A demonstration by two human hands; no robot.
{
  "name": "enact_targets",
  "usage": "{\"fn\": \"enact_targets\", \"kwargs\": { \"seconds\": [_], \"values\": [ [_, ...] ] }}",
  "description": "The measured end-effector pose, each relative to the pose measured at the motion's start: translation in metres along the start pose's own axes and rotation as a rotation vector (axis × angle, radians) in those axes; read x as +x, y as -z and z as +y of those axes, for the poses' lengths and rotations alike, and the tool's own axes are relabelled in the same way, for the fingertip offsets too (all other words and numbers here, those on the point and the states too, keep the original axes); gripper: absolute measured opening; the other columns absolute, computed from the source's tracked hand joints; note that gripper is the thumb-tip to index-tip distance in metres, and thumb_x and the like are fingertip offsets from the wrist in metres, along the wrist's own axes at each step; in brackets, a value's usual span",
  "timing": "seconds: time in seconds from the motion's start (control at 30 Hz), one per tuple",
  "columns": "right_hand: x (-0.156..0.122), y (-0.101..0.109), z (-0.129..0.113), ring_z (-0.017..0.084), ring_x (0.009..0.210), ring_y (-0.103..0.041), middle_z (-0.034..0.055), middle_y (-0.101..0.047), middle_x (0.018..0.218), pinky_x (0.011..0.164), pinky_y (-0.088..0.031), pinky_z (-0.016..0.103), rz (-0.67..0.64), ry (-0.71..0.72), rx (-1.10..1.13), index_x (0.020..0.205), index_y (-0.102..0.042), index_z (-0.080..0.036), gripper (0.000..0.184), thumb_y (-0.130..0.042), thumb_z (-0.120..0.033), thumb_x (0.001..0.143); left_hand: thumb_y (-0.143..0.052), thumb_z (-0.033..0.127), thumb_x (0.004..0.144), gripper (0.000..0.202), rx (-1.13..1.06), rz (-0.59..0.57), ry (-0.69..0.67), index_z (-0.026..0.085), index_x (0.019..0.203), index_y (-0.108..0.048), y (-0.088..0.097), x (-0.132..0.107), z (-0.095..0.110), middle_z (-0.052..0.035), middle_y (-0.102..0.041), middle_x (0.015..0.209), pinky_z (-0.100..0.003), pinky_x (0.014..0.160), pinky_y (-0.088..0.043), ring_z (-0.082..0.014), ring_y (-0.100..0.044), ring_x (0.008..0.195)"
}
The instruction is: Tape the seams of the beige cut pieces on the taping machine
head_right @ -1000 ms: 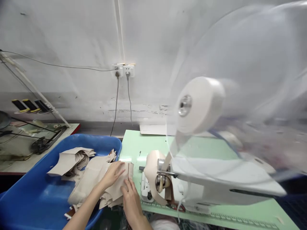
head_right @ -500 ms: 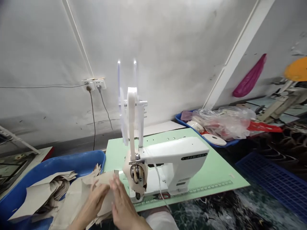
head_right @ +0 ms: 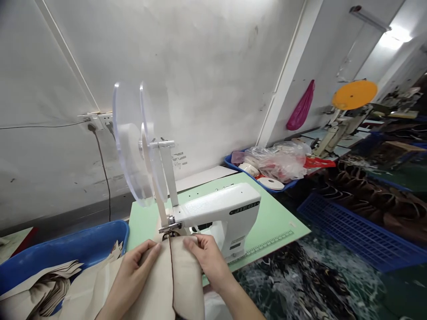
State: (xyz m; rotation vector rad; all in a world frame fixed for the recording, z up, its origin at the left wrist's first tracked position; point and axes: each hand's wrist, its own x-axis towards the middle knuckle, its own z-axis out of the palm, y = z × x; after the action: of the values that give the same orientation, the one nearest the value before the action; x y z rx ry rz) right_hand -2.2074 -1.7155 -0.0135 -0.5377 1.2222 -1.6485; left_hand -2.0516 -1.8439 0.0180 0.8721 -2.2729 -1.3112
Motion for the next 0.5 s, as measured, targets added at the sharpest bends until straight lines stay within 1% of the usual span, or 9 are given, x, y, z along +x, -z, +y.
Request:
{"fn": "enact_targets", "kwargs": {
  "seconds": [0.03, 0.1, 0.2, 0.3, 0.37, 0.43, 0.5],
  "values": [
    [0.006, -0.002, 0.000, 0.012, 0.067, -0.052, 0.0008, -0.057, 0.069, 0.061, -0.041, 0.021, 0.021, -0.012, 0.062, 0.077, -0.064, -0.012, 0.041, -0.071, -0.052, 0.078, -0.050, 0.057, 0.088, 0.044, -0.032, 0.019, 0.021, 0.019, 0.069, -0.059, -0.002, 0.007, 0.000, 0.0000, -0.057, 0.066, -0.020, 0.056, -0.042, -0.0158, -0.052, 0.065],
    [0.016, -0.006, 0.004, 0.016, 0.072, -0.057, 0.0033, -0.062, 0.072, 0.066, -0.045, 0.024, 0.043, -0.027, 0.134, 0.080, -0.068, -0.011, 0.040, -0.072, -0.051, 0.077, -0.052, 0.060, 0.085, 0.045, -0.083, 0.020, 0.072, 0.018, 0.069, -0.061, -0.003, 0.014, -0.005, -0.0006, -0.058, 0.066, -0.020, 0.054, -0.041, -0.0167, -0.052, 0.065],
    [0.022, -0.009, 0.011, 0.015, 0.066, -0.057, 0.0030, -0.064, 0.068, 0.063, -0.045, 0.024, 0.099, -0.018, 0.162, 0.076, -0.069, -0.012, 0.037, -0.075, -0.048, 0.075, -0.054, 0.061, 0.083, 0.046, -0.121, 0.006, 0.138, 0.019, 0.067, -0.061, -0.002, 0.016, -0.013, -0.0002, -0.058, 0.066, -0.021, 0.053, -0.039, -0.0167, -0.052, 0.064],
    [0.028, -0.008, 0.015, 0.016, 0.063, -0.059, 0.0041, -0.066, 0.068, 0.061, -0.046, 0.026, 0.115, -0.004, 0.190, 0.074, -0.070, -0.012, 0.034, -0.077, -0.044, 0.073, -0.056, 0.059, 0.083, 0.043, -0.146, -0.012, 0.144, 0.018, 0.068, -0.061, 0.000, 0.020, -0.019, 0.0004, -0.059, 0.067, -0.020, 0.055, -0.038, -0.0156, -0.051, 0.065],
    [0.037, -0.007, 0.020, 0.020, 0.068, -0.063, 0.0070, -0.070, 0.076, 0.062, -0.049, 0.029, 0.122, 0.039, 0.217, 0.084, -0.072, -0.013, 0.031, -0.078, -0.041, 0.072, -0.057, 0.057, 0.083, 0.042, -0.185, -0.026, 0.149, 0.018, 0.068, -0.061, 0.002, 0.030, -0.023, 0.0012, -0.057, 0.065, -0.020, 0.055, -0.038, -0.0142, -0.050, 0.062],
    [0.051, -0.004, 0.029, 0.024, 0.080, -0.065, 0.0092, -0.072, 0.093, 0.068, -0.052, 0.032, 0.171, 0.100, 0.224, 0.098, -0.071, -0.016, 0.035, -0.078, -0.037, 0.072, -0.059, 0.056, 0.082, 0.042, -0.222, -0.029, 0.160, 0.017, 0.067, -0.060, 0.004, 0.044, -0.029, 0.0022, -0.055, 0.062, -0.020, 0.055, -0.038, -0.0129, -0.048, 0.059],
    [0.068, 0.001, 0.041, 0.025, 0.089, -0.066, 0.0099, -0.071, 0.106, 0.074, -0.054, 0.035, 0.219, 0.156, 0.145, 0.108, -0.068, -0.019, 0.040, -0.074, -0.038, 0.074, -0.061, 0.055, 0.080, 0.041, -0.227, -0.007, 0.149, 0.017, 0.064, -0.058, 0.006, 0.061, -0.034, 0.0027, -0.053, 0.060, -0.020, 0.054, -0.037, -0.0125, -0.047, 0.059]
  ]
}}
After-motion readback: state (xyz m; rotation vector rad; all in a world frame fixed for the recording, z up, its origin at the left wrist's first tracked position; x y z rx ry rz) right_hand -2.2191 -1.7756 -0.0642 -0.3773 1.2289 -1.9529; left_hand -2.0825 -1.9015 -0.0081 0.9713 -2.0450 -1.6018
